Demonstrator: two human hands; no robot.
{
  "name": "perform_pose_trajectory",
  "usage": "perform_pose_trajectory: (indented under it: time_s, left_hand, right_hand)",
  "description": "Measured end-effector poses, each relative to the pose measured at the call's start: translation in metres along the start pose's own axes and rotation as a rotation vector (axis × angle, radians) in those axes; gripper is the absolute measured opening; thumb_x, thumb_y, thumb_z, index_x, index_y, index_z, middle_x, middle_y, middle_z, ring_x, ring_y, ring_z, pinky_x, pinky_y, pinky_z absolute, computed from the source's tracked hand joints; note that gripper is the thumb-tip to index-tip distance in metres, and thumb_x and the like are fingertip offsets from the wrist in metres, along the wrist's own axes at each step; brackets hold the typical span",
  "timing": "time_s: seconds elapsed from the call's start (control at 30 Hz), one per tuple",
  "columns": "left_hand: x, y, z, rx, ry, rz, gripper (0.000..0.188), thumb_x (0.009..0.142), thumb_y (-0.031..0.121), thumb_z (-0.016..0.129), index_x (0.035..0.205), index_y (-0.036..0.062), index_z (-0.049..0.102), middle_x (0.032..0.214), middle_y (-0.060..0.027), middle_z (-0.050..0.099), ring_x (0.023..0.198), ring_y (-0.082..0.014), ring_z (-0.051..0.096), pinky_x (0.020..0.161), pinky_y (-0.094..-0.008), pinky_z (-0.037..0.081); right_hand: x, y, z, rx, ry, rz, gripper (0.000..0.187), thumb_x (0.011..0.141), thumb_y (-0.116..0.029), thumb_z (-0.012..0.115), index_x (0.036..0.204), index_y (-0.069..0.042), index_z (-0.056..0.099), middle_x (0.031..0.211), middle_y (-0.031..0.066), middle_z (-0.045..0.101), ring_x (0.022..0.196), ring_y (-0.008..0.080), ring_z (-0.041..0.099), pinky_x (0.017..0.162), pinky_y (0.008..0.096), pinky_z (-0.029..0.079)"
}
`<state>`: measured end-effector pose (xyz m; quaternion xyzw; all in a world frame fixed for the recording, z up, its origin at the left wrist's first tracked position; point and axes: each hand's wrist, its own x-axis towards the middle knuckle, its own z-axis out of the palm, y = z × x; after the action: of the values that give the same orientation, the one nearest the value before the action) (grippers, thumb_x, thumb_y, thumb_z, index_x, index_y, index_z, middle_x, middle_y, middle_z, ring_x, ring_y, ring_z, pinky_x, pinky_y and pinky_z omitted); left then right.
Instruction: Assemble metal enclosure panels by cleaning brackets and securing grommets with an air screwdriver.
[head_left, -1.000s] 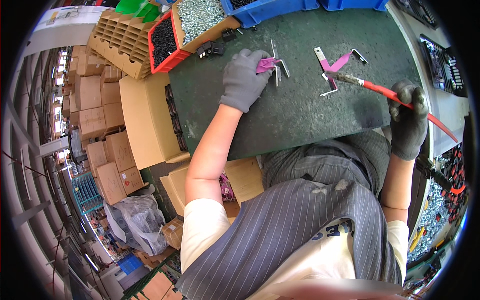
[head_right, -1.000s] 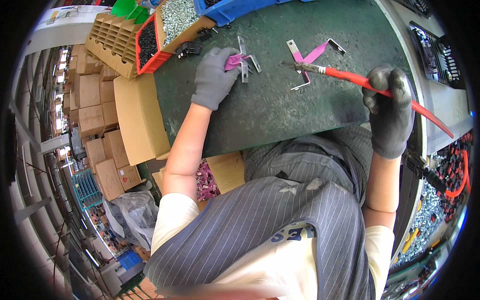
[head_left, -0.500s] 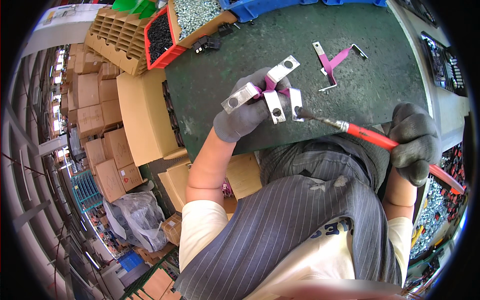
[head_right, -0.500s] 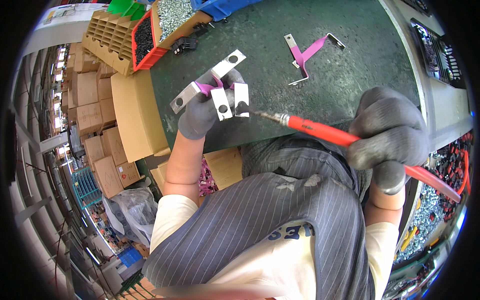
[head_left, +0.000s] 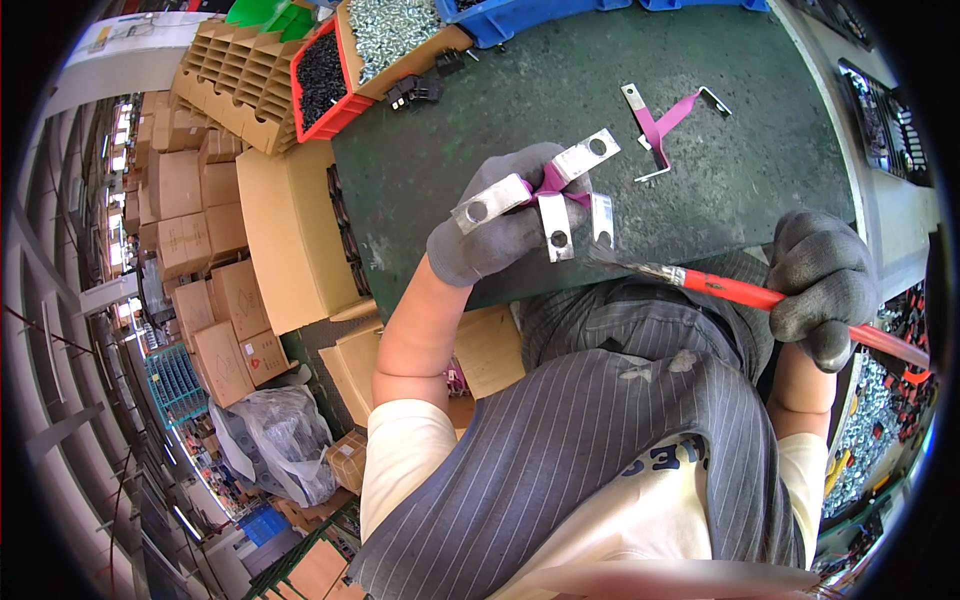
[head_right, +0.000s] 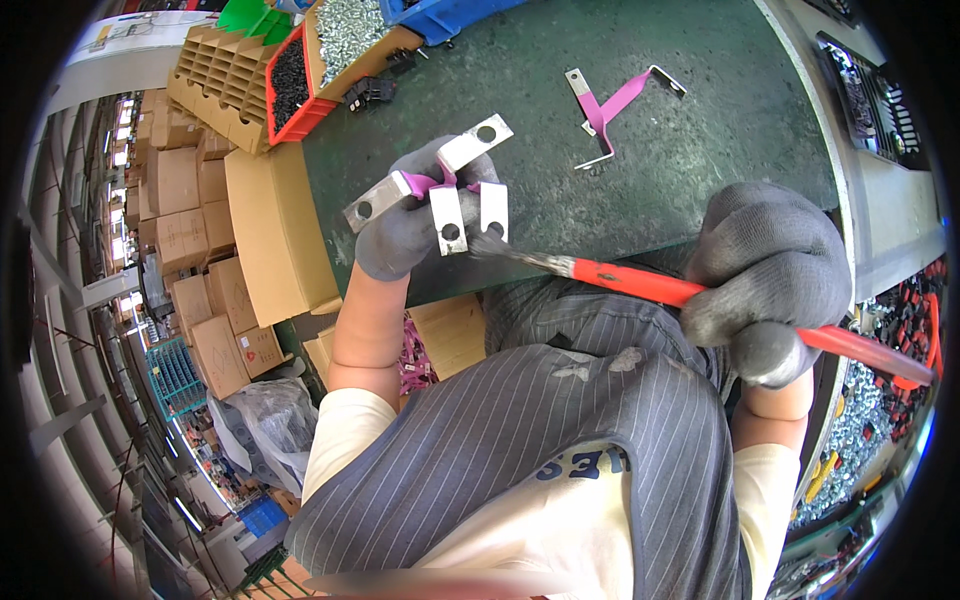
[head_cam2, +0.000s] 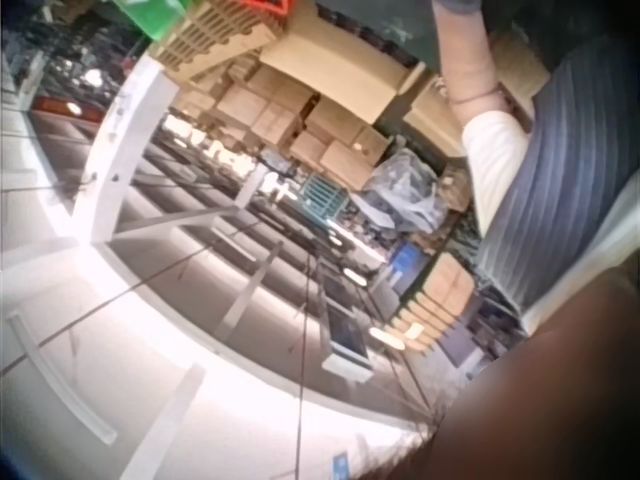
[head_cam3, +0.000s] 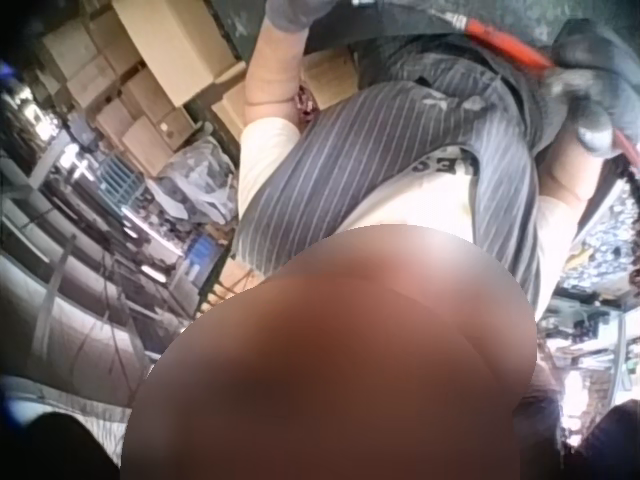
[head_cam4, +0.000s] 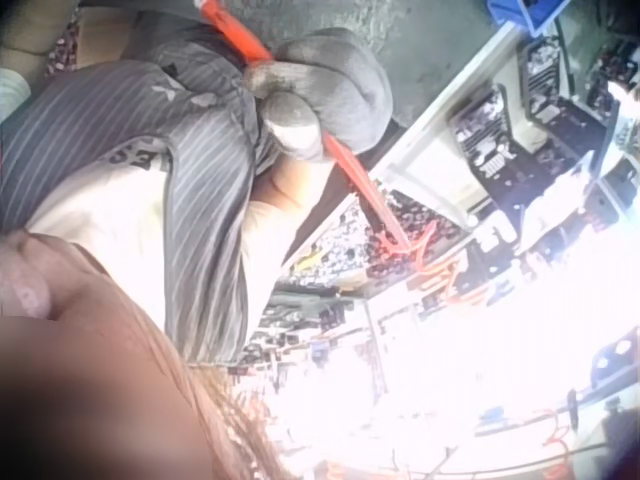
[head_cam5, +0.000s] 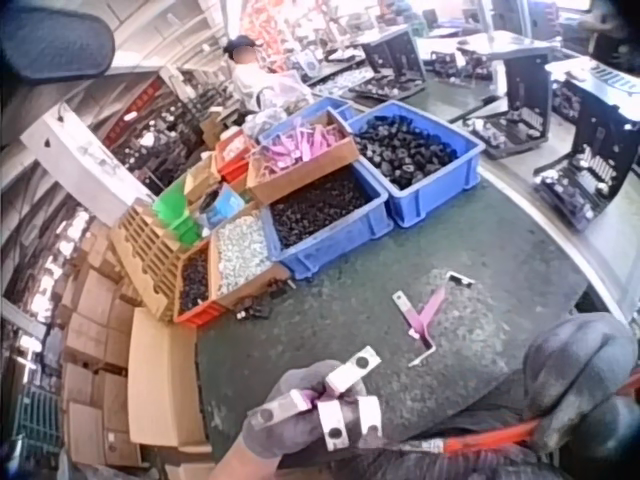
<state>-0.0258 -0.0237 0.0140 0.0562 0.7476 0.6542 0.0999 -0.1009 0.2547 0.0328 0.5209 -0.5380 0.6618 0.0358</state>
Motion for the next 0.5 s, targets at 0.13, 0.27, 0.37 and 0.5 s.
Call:
perform_pose_trajectory:
  time_s: [0.13,0.27,0.37,0.5]
  left_hand:
    - [0.006,0.005,0.003,0.109,-0.014,0.058,0.021,0.076,0.015,0.064,0.089,0.0009,0.056,0.079,-0.0024,0.056,0.068,-0.0085,0.052,0.060,-0.0226,0.042]
    - [0.006,0.005,0.002,0.138,-0.003,0.010,0.022,0.076,0.015,0.064,0.089,0.0005,0.057,0.079,-0.0032,0.057,0.069,-0.0092,0.052,0.062,-0.0232,0.042]
    - [0.012,0.000,0.001,0.269,-0.008,0.151,0.015,0.077,0.008,0.064,0.089,0.0017,0.056,0.073,-0.0064,0.058,0.063,-0.0145,0.053,0.061,-0.0260,0.044]
    - [0.017,-0.002,0.004,0.270,0.007,0.236,0.017,0.078,0.009,0.063,0.092,0.0017,0.056,0.077,-0.0076,0.058,0.067,-0.0175,0.057,0.063,-0.0280,0.045]
  right_hand:
    - [-0.011,-0.006,-0.011,0.005,0.071,0.079,0.047,0.085,-0.050,0.051,0.060,-0.011,0.058,0.058,0.0025,0.051,0.048,0.0159,0.048,0.043,0.0282,0.034]
    - [-0.010,-0.006,-0.007,-0.017,0.109,0.106,0.046,0.086,-0.048,0.051,0.058,-0.011,0.056,0.057,0.0023,0.050,0.047,0.0170,0.046,0.044,0.0292,0.034]
    - [-0.013,-0.007,-0.012,-0.008,0.061,0.129,0.046,0.085,-0.048,0.052,0.058,-0.011,0.056,0.057,0.0026,0.051,0.047,0.0176,0.046,0.045,0.0301,0.035]
    - [-0.010,-0.009,-0.005,-0.064,0.161,0.103,0.046,0.087,-0.047,0.050,0.060,-0.010,0.057,0.058,0.0029,0.051,0.048,0.0163,0.048,0.044,0.0287,0.036]
